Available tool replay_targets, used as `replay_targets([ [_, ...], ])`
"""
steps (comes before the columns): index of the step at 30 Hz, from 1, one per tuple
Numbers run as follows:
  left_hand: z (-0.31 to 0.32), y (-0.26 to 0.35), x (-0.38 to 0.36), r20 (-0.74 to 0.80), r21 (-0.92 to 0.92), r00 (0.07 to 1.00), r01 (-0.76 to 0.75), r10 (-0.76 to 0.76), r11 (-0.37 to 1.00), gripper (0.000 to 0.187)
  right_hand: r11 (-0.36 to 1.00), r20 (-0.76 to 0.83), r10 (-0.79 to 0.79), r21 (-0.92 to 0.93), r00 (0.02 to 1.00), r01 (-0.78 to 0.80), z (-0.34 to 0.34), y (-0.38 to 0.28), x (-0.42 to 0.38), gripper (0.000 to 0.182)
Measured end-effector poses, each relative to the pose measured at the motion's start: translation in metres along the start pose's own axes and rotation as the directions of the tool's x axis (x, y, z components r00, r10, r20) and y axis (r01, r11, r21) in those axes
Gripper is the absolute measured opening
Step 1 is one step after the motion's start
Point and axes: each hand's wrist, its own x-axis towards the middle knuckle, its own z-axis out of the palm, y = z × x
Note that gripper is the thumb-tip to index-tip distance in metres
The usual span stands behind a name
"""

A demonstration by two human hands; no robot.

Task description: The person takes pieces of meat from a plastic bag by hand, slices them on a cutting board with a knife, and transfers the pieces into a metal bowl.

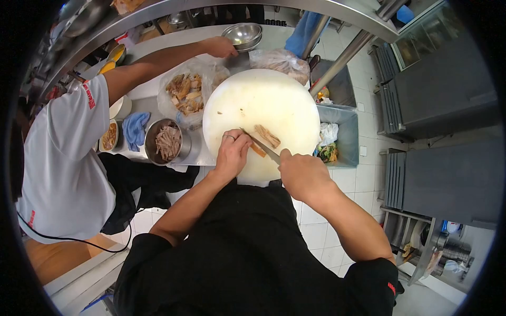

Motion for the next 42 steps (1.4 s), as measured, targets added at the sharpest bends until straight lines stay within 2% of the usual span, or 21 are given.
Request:
replay_targets([
  [2,-0.001,0.001,0.001,-0.003,-0.002,1.000,-0.010,0.010,1.000,0.011,0.999,0.034,0.020,0.033,0.999,-0.021,0.001,-0.001,0.000,0.026],
  [8,0.004,-0.009,0.005,0.003,-0.004,1.000,0.021,-0.021,1.000,0.011,0.992,-0.029,0.049,0.120,0.998,-0.046,0.028,0.003,0.042,0.031],
  [11,0.002,-0.009,0.006,0.038,-0.003,0.998,0.055,-0.055,0.998,0.008,0.991,-0.019,-0.004,0.137,1.000,0.007,0.021,0.021,0.045,0.035],
  [14,0.003,-0.005,0.011,0.035,0.038,0.997,0.068,-0.069,0.997,0.005,0.998,-0.023,0.055,0.044,0.998,-0.054,0.024,0.002,0.037,0.036],
  [17,0.006,-0.004,0.008,0.061,0.073,0.996,0.065,-0.070,0.995,0.004,0.993,-0.177,-0.009,0.114,0.984,0.030,0.037,0.007,0.065,0.039],
  [20,0.007,-0.005,0.012,0.065,0.150,0.995,0.063,-0.074,0.987,0.009,0.960,-0.017,-0.018,0.280,1.000,0.022,0.010,0.017,0.066,0.039],
  [24,0.008,0.003,0.014,0.012,0.279,0.996,0.081,-0.088,0.957,0.020,0.845,0.058,-0.087,0.534,0.995,0.043,0.034,0.058,0.073,0.042],
  [27,0.005,-0.010,0.031,-0.001,0.332,0.974,0.213,-0.225,0.919,0.023,0.574,0.101,-0.095,0.818,0.990,-0.028,0.055,0.084,0.059,0.038],
  [28,-0.004,-0.009,0.042,0.045,0.395,0.939,0.297,-0.341,0.869,0.024,0.476,0.103,-0.088,0.878,0.991,-0.048,0.062,0.090,0.053,0.036],
  [31,-0.018,-0.031,0.057,0.058,0.436,0.935,0.292,-0.350,0.851,0.023,0.381,0.132,-0.043,0.919,0.990,-0.106,0.074,0.116,0.038,0.035],
  [35,-0.007,-0.027,0.059,0.034,0.365,0.975,0.194,-0.221,0.910,0.039,0.214,0.104,-0.021,0.972,0.994,-0.098,0.094,0.150,0.021,0.035],
  [36,0.002,-0.018,0.058,0.068,0.333,0.963,0.224,-0.260,0.916,0.047,0.172,0.107,-0.013,0.980,0.994,-0.103,0.101,0.160,0.020,0.034],
  [38,0.028,0.007,0.050,0.139,0.269,0.933,0.287,-0.332,0.919,0.066,0.136,0.103,0.008,0.985,0.995,-0.103,0.109,0.170,0.016,0.033],
  [41,0.066,0.042,0.032,0.093,0.358,0.950,0.249,-0.300,0.900,0.074,0.150,0.115,0.042,0.981,0.992,-0.120,0.120,0.172,0.019,0.031],
  [42,0.075,0.048,0.029,0.079,0.327,0.958,0.237,-0.277,0.915,0.075,0.167,0.123,0.052,0.977,0.991,-0.130,0.121,0.168,0.021,0.031],
])
